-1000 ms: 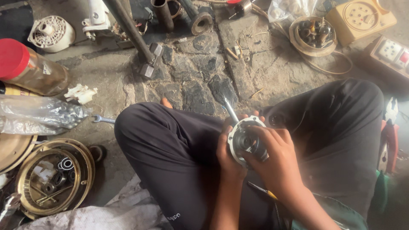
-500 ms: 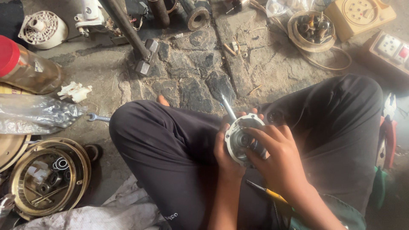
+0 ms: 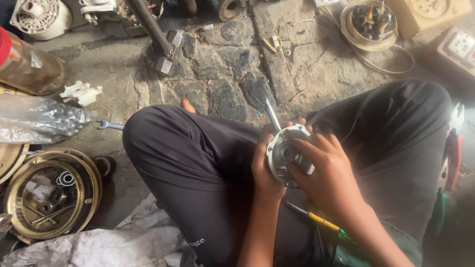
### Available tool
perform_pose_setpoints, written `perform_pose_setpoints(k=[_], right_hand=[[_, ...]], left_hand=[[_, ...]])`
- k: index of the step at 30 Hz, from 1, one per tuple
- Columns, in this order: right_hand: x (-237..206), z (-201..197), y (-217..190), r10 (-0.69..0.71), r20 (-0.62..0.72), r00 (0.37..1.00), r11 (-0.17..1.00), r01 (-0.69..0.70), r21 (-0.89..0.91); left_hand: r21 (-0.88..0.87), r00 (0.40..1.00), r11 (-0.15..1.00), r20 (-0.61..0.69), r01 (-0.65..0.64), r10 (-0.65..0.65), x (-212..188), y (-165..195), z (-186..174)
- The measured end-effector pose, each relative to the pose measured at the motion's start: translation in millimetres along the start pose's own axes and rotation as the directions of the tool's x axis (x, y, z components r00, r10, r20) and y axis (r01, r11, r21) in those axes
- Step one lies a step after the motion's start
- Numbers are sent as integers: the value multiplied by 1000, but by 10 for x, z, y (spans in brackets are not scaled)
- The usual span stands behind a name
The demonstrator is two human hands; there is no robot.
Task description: The person sits on the floor and works on a small electrical motor housing. They use a screwdriver and pliers to adjust internal components, then use a hammer to tap the housing. The person repeatedly rotates the motor shaft to check movement.
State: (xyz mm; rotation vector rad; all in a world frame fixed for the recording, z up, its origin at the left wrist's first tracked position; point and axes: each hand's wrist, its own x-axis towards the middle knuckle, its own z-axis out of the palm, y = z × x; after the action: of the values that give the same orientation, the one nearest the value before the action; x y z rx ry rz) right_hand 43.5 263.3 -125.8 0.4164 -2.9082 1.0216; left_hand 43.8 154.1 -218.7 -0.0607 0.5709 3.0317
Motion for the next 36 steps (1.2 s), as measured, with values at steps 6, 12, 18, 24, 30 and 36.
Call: perform_pose_setpoints(k=[6,12,18,24,30,36], right_hand=[[125,-84,-6,-89,17,996,996,90,-22],[213,-136,-80,-76,24,997,996,77,-51],[313,-114,-80,-95,24,995,995,95,11],[426,-162,-83,-193,48,980,980,191,48],[565,-224,-176,-200,25,980,977,197,82],[451,-248,-284,3,-135,991,997,8,80]], left_hand=[[36,1000,999,-7,12,-12,84,53,67],[79,1000,997,4,5,-5,187,82,140],[83,999,996,-47,12,-8,263,107,163],[167,999,986,-50,-13,21,304,174,204],[186,999,982,-6,-39,40,384,328,304],[34,999,999,47,-26,24,430,423,424]])
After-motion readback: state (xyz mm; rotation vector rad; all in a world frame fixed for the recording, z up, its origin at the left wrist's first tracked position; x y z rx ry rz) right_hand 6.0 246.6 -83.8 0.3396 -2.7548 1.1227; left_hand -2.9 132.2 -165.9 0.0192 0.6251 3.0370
